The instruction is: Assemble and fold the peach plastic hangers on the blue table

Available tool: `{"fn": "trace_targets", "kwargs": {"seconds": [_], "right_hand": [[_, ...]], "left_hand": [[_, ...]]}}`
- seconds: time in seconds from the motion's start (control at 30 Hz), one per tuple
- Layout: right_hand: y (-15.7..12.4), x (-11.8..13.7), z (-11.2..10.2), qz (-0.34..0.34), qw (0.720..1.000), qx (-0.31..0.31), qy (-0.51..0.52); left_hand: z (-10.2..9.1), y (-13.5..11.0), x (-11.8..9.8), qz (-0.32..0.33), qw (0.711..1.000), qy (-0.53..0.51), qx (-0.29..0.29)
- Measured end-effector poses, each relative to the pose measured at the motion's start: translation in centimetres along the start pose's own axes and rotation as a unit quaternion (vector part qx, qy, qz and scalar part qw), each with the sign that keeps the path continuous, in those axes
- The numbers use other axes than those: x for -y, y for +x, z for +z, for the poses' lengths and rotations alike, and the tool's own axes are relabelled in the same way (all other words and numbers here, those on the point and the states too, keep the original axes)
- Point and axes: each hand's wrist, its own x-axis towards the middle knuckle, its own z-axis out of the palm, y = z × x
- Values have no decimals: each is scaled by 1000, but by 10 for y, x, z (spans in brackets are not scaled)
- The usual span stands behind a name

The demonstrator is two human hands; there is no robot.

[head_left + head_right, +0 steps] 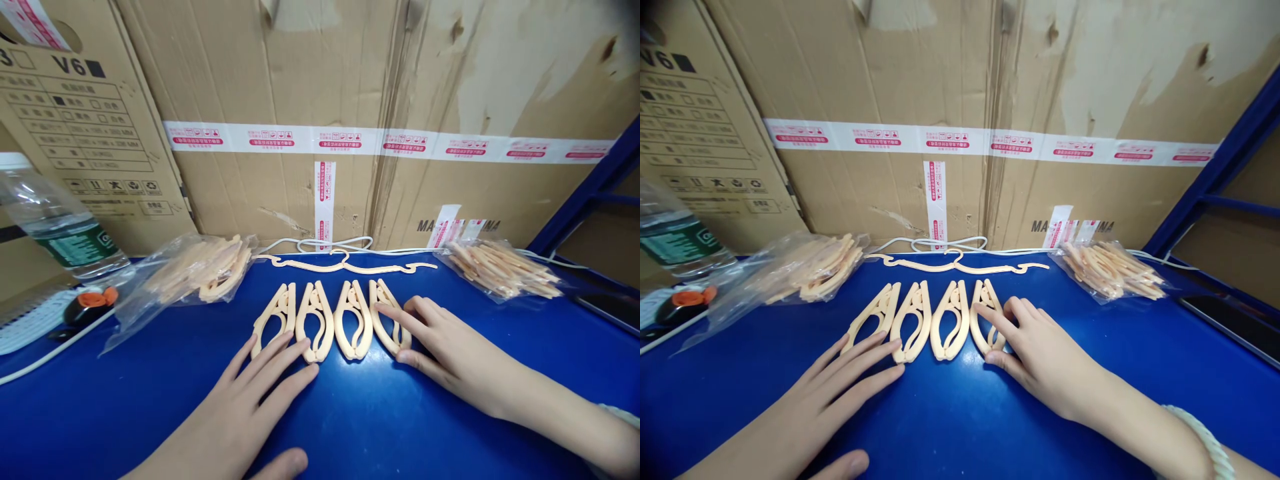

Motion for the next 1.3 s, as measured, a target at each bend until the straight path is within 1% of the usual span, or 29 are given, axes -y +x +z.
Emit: {"fn": "trace_targets", "kwargs": {"seconds": [0.27, 0.4, 0.53, 0.6, 0.77, 0.9, 1.3], "right_hand": [[0, 0, 3, 17, 1000, -1, -1], [0, 1, 5, 27, 1000, -7, -4], [-1, 0, 7, 36, 999, -17, -1], [-2, 0, 7, 41, 999, -19, 6], [-2, -1, 8, 48, 999, -13, 12], [-2, 0, 6, 46, 999, -9, 12], [-2, -2, 6, 45, 999, -19, 5]], "left_hand": [[-5, 0, -1, -17, 1000, -21, 10], [-7, 0, 1, -20, 999, -41, 3], [-11, 4, 5, -7, 999, -29, 32], [-13, 5, 8, -13, 999, -10, 47], [-11, 2, 12, -66, 997, 26, 39], [-9, -1, 15, -87, 995, 28, 32], [-10, -3, 14, -91, 995, 4, 39]]}}
